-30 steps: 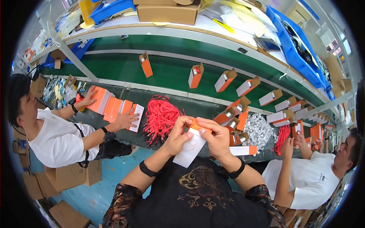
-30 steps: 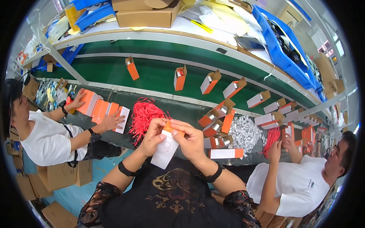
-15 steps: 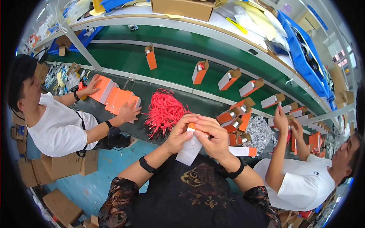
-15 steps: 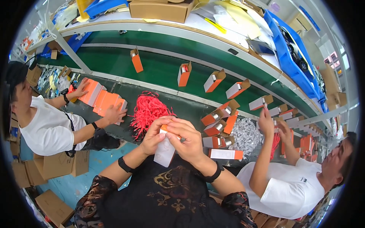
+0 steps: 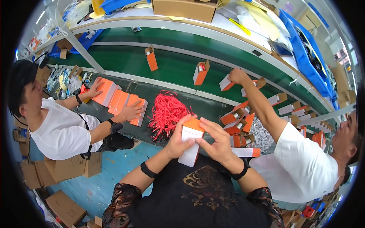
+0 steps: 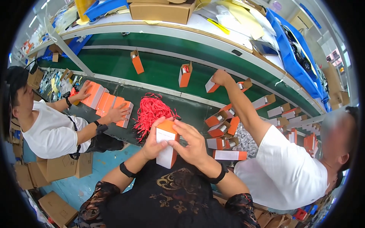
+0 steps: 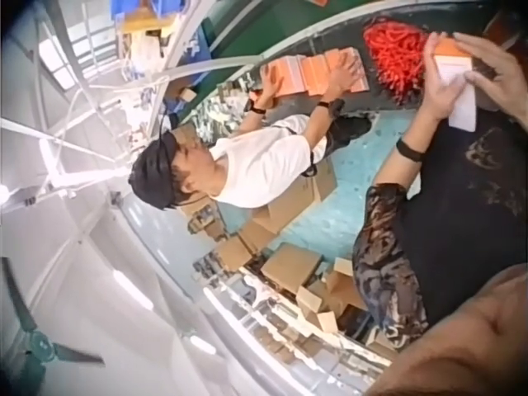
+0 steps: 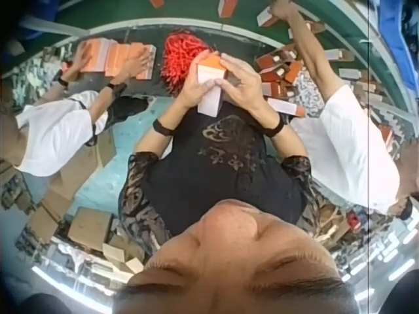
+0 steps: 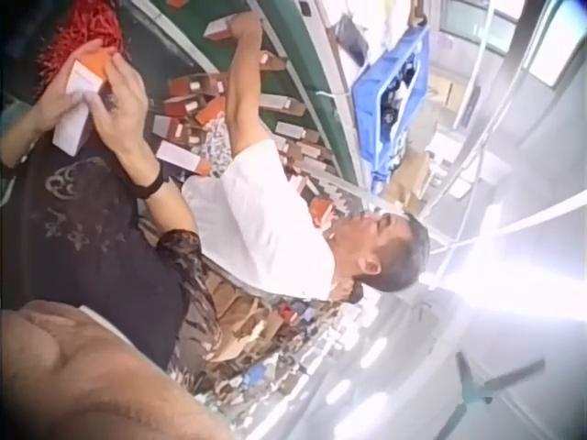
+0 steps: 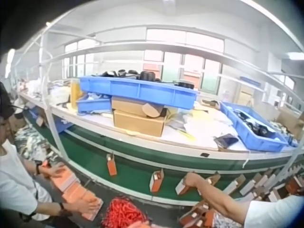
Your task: The person picks up a red lanyard, attaches a white plastic clip to it, and places the assembly into an orange box before folding the box closed.
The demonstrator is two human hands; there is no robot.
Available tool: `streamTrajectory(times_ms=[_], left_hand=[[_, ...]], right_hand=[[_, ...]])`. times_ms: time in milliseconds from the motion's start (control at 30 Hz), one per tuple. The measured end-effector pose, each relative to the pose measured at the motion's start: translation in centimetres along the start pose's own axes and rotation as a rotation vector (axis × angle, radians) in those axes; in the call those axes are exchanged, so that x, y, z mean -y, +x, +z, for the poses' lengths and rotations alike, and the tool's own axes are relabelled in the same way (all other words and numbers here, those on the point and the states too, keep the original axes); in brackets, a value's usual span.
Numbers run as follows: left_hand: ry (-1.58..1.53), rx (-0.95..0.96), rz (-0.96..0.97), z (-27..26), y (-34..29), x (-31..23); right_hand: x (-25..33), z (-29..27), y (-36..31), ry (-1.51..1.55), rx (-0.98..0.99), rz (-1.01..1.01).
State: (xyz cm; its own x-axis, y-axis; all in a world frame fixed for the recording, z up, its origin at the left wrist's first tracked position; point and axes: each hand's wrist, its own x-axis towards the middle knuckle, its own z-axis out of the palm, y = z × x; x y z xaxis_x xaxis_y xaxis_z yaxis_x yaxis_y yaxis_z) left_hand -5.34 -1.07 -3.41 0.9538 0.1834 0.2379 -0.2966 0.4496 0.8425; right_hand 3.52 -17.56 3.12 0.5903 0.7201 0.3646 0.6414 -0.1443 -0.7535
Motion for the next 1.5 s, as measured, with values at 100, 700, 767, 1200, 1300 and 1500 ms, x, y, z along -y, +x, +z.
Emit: streamTrajectory(times_ms=[100,700,767,1200,1300,1500], left_hand=[[0.003,0.046,-0.118,-0.1,-0.4,-0.8],[-0.205,0.016,-0.170,-2.9,0.4,1.2],[-0.156,0.056,-0.173,-3.0,0.7,1.2],[-0.424,-0.062,-0.436,-8.9,-1.4,1.7],[-0.277,-0.387,-0.508,-13.9,-1.2,2.5],[1.450,-0.644,-0.388,-26.5,-1.3,5.0]], right_hand=[[-1.0,-0.1,0.2,0.053,-0.006,0.040],[-4.8,2.2,2.6,0.627,-0.074,0.222],[-4.8,1.8,2.7,0.504,-0.072,0.175],[-4.1,3.6,7.7,-0.112,0.188,-0.162],[-5.5,4.7,4.9,-0.141,0.031,0.101],[-8.1,2.8,-5.1,-0.283,0.177,0.464]])
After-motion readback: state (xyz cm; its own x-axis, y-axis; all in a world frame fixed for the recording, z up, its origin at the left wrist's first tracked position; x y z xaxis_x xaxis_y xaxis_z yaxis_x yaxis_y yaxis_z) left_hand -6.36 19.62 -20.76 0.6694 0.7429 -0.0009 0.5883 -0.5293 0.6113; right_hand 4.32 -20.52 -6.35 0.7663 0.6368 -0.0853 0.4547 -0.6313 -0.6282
